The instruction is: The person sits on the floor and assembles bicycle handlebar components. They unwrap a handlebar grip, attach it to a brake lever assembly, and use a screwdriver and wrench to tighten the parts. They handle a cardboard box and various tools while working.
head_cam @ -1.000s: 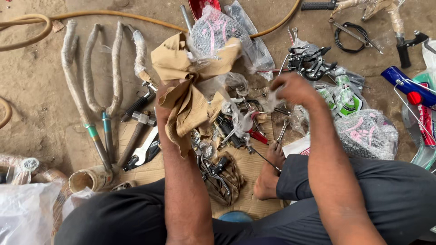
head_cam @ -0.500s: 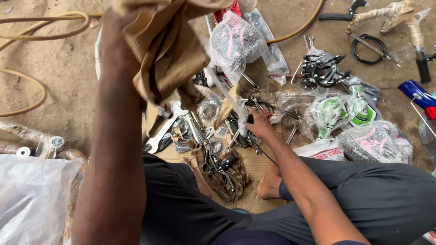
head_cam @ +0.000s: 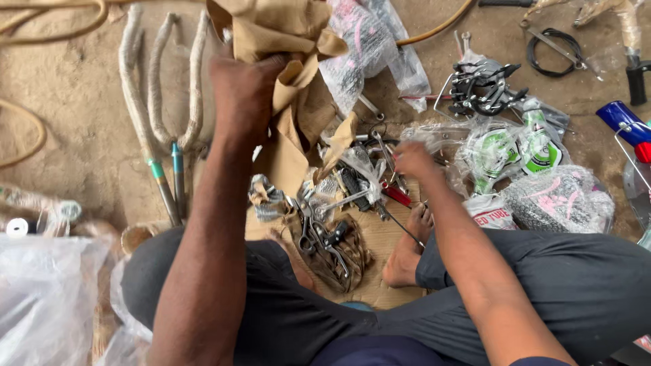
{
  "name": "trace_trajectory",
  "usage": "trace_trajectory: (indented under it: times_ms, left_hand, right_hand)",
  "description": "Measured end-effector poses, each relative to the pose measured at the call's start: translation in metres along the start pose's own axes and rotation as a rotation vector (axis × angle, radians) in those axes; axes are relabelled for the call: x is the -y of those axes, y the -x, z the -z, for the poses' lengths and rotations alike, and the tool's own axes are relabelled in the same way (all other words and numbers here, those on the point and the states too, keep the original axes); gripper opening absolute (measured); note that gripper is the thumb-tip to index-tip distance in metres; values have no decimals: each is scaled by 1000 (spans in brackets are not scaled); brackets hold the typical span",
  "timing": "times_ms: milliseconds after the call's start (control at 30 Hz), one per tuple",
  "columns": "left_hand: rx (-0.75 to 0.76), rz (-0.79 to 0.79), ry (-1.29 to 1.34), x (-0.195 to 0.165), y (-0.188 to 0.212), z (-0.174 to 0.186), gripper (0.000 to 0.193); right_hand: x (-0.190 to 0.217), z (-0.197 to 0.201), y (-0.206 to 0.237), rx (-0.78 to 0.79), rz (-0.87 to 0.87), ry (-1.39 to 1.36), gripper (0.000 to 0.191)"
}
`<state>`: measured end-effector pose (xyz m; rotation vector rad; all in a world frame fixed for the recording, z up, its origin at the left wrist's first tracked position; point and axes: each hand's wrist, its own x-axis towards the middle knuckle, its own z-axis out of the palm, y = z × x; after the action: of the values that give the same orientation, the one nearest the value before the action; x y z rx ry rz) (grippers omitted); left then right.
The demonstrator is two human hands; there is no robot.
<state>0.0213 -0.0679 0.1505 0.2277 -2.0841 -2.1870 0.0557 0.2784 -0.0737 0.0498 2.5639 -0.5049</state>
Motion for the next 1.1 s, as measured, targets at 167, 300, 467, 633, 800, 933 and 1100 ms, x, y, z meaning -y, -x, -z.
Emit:
trace_trajectory:
  times_ms: [167, 300, 467, 633, 800, 933, 1100]
  left_hand:
    - [79, -40, 116, -3, -5, -12, 27]
    - [79, -19, 2, -1, -7, -9, 29]
    - [73, 15, -26, -3, -14, -6, 35]
    - [96, -1, -191, 9, -15, -7, 37]
    - [158, 145, -211, 25, -22, -18, 42]
    - [144, 142, -168, 25, -22, -17, 39]
    - [141, -43, -50, 14, -24, -5, 33]
  right_hand:
    - [-2, -37, 1, -103, -170, 9, 68]
    - [-3, -32, -7, -92, -259, -24, 68]
    - [-11, -21, -10, 141, -442, 121, 51]
    - [-25, -24, -7, -223, -448, 84, 38]
    - [6, -43, -17, -32, -4, 311, 51]
    - [16, -52, -6, -125, -97, 134, 42]
    - [-5, -57, 5, -119, -225, -33, 31]
